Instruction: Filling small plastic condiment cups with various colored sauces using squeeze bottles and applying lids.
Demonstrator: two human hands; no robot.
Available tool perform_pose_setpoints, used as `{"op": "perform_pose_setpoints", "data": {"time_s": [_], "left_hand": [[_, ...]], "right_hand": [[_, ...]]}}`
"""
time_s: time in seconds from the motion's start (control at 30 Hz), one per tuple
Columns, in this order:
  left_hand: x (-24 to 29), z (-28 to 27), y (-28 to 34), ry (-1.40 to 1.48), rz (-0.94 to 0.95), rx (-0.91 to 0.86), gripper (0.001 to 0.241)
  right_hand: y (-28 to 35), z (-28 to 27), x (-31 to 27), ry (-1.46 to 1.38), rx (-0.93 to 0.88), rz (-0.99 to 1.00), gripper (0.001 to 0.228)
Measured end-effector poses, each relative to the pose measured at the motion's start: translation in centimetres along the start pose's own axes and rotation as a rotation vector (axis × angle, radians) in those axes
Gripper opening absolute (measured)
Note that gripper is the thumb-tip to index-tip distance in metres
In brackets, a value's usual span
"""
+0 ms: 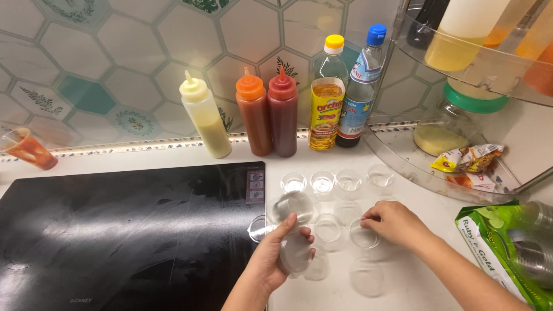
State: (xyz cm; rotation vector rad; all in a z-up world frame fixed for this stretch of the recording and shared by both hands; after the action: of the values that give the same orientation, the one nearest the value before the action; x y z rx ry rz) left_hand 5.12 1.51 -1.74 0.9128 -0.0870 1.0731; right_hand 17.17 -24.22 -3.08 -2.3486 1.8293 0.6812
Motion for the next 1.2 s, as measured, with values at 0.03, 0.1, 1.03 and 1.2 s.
{"op": "perform_pose_setpoints", "data": {"time_s": [0.03, 0.1, 1.03, 1.2], "left_hand": [[-0.2, 0.0, 0.0, -0.001, 0.000, 0.001, 0.041], [-0.7, 0.4, 0.1, -0.008, -0.023, -0.060, 0.040], [-3.8, 5.4, -4.1, -0.154, -0.050, -0.239, 0.050], [-1.2, 5.1, -2.3, -0.106, -0.009, -0.127, 0.043]], "right_hand": [[0.2, -0.2, -0.6, -0.001, 0.000, 0.000, 0.024], [0.7, -0.4, -1.2, 0.015, -0.011, 0.095, 0.028], [1.7, -8.5, 1.7, -0.575, 0.162, -0.026, 0.023], [2.0, -6.2, 1.8, 0.196, 0.022, -0.013, 0.020]]}}
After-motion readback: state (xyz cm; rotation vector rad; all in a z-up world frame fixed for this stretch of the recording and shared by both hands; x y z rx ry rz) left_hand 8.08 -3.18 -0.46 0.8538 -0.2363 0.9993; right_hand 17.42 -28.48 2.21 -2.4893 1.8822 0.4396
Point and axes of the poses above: each hand's wrist, its own y-axis away from the middle knuckle, its own z-axis out of the palm, x = y × z, the point moved 7 cm from there along -y, towards the middle knuckle
